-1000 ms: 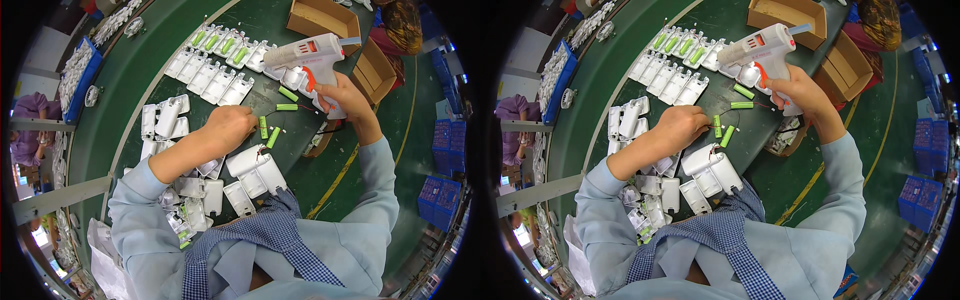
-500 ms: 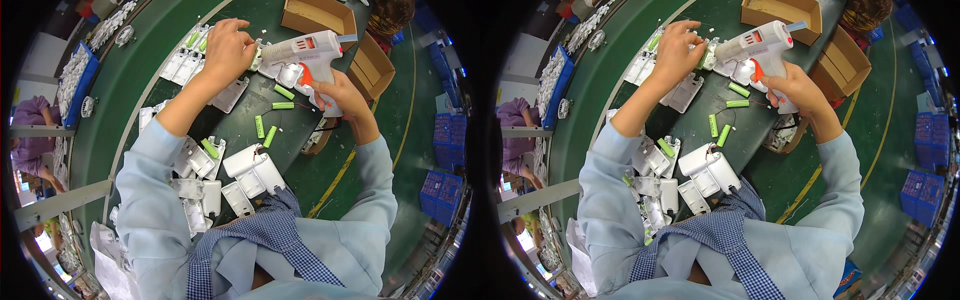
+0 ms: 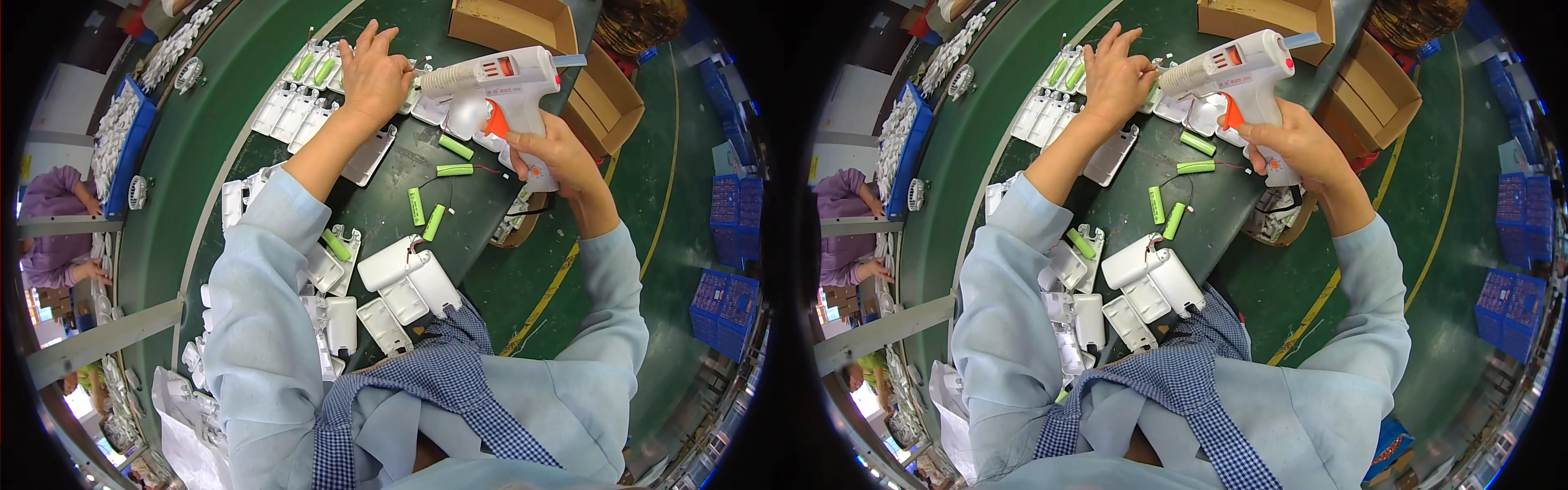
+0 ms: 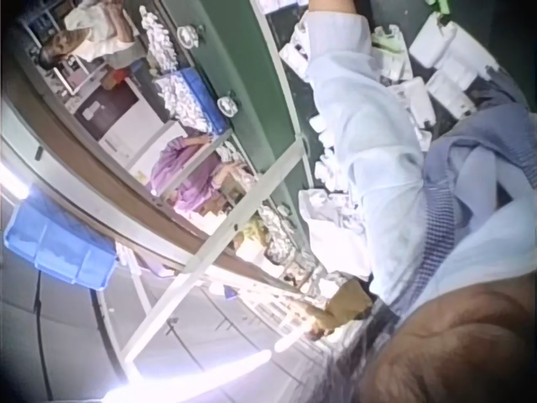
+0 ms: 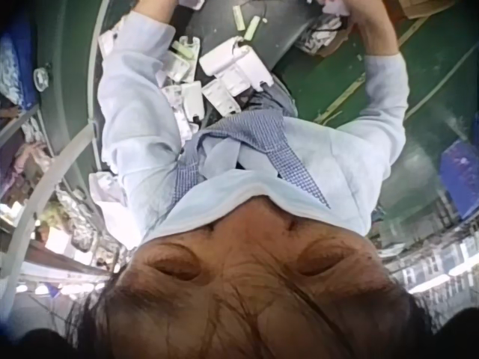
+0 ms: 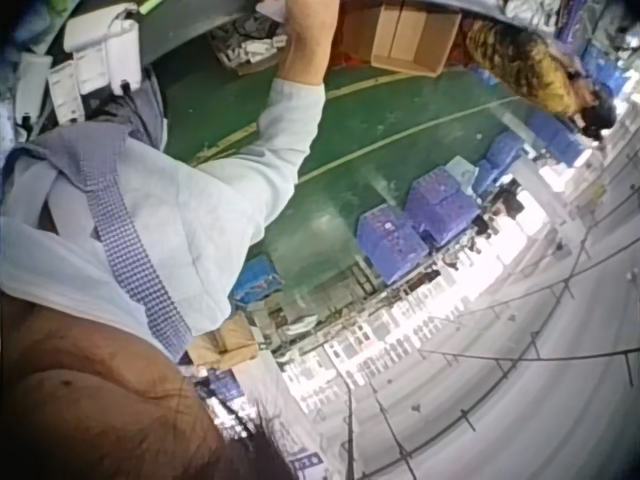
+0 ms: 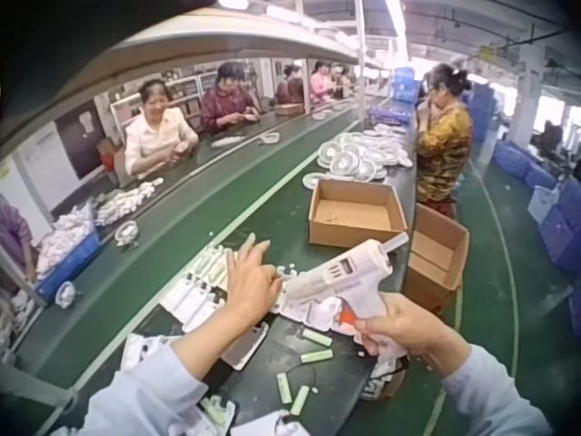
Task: Assemble plastic electronic housings by applying hot glue and inserting internal components.
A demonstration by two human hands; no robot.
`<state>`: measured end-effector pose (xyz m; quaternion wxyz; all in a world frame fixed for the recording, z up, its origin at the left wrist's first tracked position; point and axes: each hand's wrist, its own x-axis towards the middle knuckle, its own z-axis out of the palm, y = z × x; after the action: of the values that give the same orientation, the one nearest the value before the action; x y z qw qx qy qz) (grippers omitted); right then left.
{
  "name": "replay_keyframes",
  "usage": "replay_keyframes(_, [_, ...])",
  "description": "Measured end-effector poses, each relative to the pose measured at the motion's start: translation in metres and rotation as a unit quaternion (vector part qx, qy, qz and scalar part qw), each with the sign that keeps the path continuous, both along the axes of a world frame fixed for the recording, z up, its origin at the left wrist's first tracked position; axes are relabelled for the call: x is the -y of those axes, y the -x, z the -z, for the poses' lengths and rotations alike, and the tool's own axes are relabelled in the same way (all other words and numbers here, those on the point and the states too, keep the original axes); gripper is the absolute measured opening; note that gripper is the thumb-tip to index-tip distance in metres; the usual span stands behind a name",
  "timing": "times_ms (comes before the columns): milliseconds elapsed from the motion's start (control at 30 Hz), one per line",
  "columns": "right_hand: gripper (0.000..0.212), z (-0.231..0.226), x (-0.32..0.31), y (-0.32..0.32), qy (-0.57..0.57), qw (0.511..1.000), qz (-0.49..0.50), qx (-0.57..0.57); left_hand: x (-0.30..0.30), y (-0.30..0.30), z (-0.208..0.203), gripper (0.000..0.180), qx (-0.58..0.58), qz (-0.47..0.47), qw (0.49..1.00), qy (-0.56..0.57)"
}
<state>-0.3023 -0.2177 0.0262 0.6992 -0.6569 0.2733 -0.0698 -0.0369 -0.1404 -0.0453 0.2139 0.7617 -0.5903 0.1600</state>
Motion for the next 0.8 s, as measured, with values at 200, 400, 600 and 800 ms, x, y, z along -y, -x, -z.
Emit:
replay_keyframes(200, [0.036,0.005,-0.001,-0.001,0.007,1.0,0.007,0.007,-0.004,0.002,-0.006,0.012,-0.003,-0.023,0.999,-0.024])
replay_keyframes(400, [0.034,0.006,0.0,-0.008,0.007,1.0,0.005,0.017,-0.047,0.01,-0.036,0.013,-0.014,0.101,0.987,0.122])
replay_keyframes(600, [0.032,0.007,0.001,-0.018,0.016,1.0,-0.001,0.013,-0.093,0.05,-0.038,0.013,-0.092,0.188,0.977,0.028])
replay_keyframes(800, [0.029,0.005,-0.002,-0.019,0.031,0.999,-0.003,0.008,-0.102,0.062,-0.037,0.012,-0.1,0.201,0.974,-0.001])
